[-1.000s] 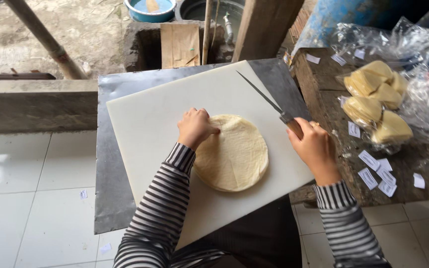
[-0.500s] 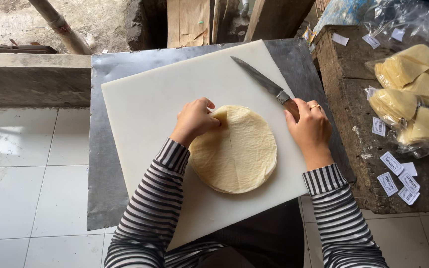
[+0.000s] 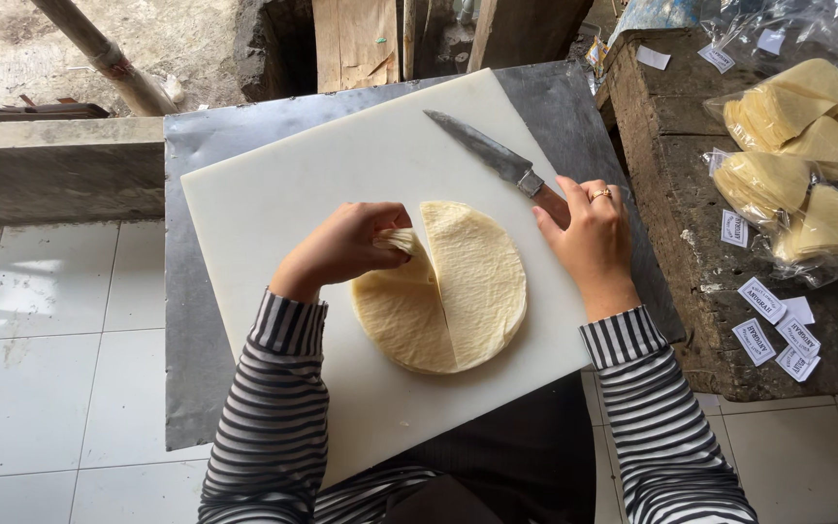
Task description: The person separates thin, round dough sheets on a white cutting board, then uses a knife to cut the stack in half and folds the pieces. The person continues to cut the folded stack into smaller portions.
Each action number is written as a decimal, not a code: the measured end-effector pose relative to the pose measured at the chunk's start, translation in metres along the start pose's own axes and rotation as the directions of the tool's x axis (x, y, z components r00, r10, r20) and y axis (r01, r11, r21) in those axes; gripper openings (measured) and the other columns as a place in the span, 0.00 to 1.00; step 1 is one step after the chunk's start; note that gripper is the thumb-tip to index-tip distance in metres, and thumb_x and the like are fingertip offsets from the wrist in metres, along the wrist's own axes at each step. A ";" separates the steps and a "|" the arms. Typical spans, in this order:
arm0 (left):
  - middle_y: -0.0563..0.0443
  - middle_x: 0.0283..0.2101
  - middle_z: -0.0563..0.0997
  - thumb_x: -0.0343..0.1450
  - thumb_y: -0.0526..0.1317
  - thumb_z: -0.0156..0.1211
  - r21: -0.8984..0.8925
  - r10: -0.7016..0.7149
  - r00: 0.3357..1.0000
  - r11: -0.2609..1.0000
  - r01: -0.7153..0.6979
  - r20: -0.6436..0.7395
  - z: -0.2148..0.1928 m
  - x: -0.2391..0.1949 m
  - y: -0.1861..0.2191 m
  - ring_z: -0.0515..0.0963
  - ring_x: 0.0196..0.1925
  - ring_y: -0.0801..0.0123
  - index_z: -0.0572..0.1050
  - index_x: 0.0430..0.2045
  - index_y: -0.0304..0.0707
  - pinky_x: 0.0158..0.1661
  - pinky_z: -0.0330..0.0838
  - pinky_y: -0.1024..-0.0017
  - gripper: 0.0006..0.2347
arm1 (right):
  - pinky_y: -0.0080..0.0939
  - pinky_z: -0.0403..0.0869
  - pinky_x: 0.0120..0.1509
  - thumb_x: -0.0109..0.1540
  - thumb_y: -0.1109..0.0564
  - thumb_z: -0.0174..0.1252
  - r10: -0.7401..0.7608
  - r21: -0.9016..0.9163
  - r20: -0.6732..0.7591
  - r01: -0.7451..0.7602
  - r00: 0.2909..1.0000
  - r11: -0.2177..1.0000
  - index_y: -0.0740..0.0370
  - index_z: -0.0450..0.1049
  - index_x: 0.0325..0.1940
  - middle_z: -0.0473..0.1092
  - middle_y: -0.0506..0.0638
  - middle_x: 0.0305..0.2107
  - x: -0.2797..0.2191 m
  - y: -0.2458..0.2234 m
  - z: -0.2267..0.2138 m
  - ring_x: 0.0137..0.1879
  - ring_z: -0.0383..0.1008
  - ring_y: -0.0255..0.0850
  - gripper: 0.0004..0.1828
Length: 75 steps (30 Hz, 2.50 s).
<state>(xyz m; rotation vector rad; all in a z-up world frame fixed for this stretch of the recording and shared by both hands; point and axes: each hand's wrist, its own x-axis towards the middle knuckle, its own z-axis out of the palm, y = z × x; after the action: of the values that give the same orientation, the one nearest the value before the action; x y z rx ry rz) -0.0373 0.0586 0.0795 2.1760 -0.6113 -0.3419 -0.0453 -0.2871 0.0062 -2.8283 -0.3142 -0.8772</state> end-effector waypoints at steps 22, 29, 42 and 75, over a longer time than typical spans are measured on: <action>0.50 0.26 0.84 0.60 0.34 0.72 0.041 0.171 0.950 0.985 -0.166 -0.263 -0.009 -0.130 0.130 0.87 0.28 0.67 0.76 0.32 0.36 0.27 0.79 0.73 0.12 | 0.40 0.79 0.45 0.57 0.46 0.71 -0.497 0.815 0.565 -0.352 0.659 0.460 0.66 0.78 0.52 0.80 0.52 0.35 -0.052 -0.131 -0.064 0.40 0.80 0.39 0.26; 0.48 0.30 0.86 0.66 0.32 0.68 -0.378 -0.121 0.875 0.923 -0.075 -0.468 0.014 -0.166 0.111 0.88 0.34 0.74 0.76 0.35 0.30 0.32 0.83 0.76 0.08 | 0.42 0.81 0.52 0.59 0.57 0.70 -0.190 0.771 0.548 -0.580 0.815 -0.263 0.68 0.79 0.44 0.80 0.54 0.37 -0.102 -0.092 -0.043 0.44 0.81 0.39 0.14; 0.44 0.33 0.83 0.67 0.33 0.69 -0.895 -0.542 0.797 0.447 0.006 -0.265 0.194 -0.122 0.066 0.84 0.33 0.72 0.74 0.37 0.25 0.35 0.82 0.76 0.12 | 0.34 0.75 0.55 0.69 0.58 0.55 -0.135 0.813 0.552 -0.496 0.823 0.306 0.68 0.71 0.62 0.75 0.54 0.44 0.015 -0.014 -0.039 0.48 0.76 0.36 0.18; 0.43 0.27 0.83 0.72 0.38 0.63 -0.841 -0.522 0.851 0.481 0.247 -0.048 0.161 -0.094 0.061 0.86 0.24 0.66 0.75 0.33 0.24 0.21 0.79 0.75 0.10 | 0.42 0.74 0.43 0.66 0.52 0.60 -0.295 0.606 0.397 -0.008 0.869 0.795 0.61 0.80 0.49 0.77 0.51 0.35 0.067 -0.075 0.023 0.35 0.73 0.42 0.13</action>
<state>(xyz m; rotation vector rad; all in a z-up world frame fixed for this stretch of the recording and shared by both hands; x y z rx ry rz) -0.2062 -0.0289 0.0311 1.3546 0.2513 -0.4146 0.0027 -0.2000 0.0333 -2.3775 -0.7398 -0.0317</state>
